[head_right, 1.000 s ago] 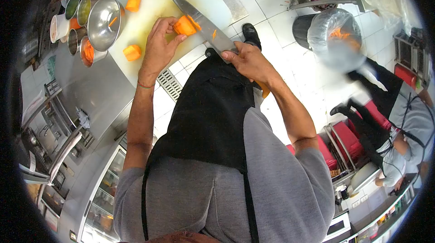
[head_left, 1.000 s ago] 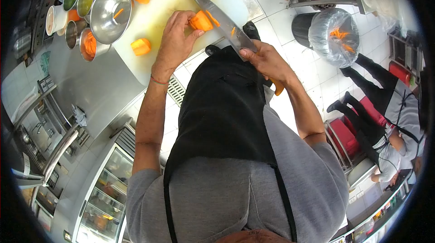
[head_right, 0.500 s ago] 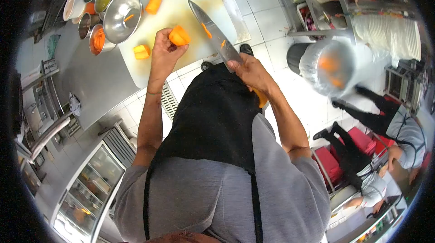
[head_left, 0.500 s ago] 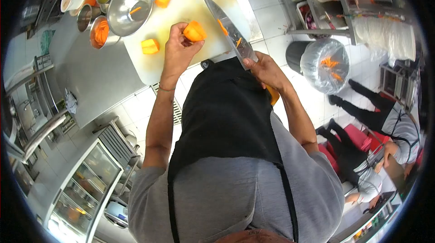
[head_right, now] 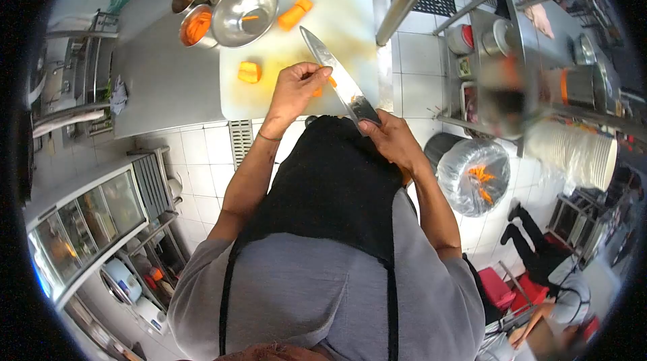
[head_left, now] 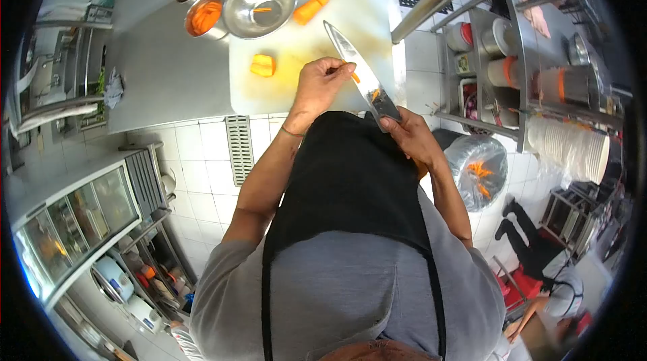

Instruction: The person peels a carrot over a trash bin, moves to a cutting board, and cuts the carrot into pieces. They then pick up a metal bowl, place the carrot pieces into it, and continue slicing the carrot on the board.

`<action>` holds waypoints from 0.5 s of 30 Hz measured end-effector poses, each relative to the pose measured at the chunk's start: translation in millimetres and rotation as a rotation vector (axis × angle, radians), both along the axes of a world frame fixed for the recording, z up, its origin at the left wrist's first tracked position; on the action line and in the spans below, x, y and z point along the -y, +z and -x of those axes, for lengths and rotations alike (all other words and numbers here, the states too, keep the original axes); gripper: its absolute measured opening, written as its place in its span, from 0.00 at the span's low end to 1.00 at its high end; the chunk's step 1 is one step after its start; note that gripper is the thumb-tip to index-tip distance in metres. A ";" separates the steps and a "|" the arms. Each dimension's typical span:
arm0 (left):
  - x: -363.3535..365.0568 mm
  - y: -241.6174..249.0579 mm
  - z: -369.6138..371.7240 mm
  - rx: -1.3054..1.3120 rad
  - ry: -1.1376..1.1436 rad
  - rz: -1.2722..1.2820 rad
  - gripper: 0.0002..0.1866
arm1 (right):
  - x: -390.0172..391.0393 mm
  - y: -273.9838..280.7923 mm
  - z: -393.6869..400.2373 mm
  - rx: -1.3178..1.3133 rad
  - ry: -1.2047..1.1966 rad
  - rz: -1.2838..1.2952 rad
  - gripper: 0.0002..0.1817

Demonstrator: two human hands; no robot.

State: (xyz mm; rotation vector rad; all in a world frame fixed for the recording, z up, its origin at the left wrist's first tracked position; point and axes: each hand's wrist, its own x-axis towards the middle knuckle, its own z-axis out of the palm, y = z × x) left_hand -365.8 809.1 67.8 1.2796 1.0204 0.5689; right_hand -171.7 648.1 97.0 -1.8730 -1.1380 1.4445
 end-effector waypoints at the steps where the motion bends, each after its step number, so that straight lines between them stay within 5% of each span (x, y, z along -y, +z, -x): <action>1: -0.3 -0.5 1.7 0.017 0.018 0.032 0.15 | 3.2 -16.1 -3.0 0.010 -0.005 -0.032 0.23; 5: -15.3 -7.0 22.8 -0.093 0.100 -0.170 0.11 | -0.9 -12.8 -6.2 0.121 0.033 -0.047 0.23; 9: -64.9 46.3 44.8 -0.103 0.302 -0.257 0.11 | -6.0 -6.5 -14.3 0.056 -0.021 -0.050 0.24; 15: -38.0 30.4 15.9 -0.083 0.009 -0.049 0.19 | -20.0 -13.6 -17.1 0.173 0.081 -0.171 0.21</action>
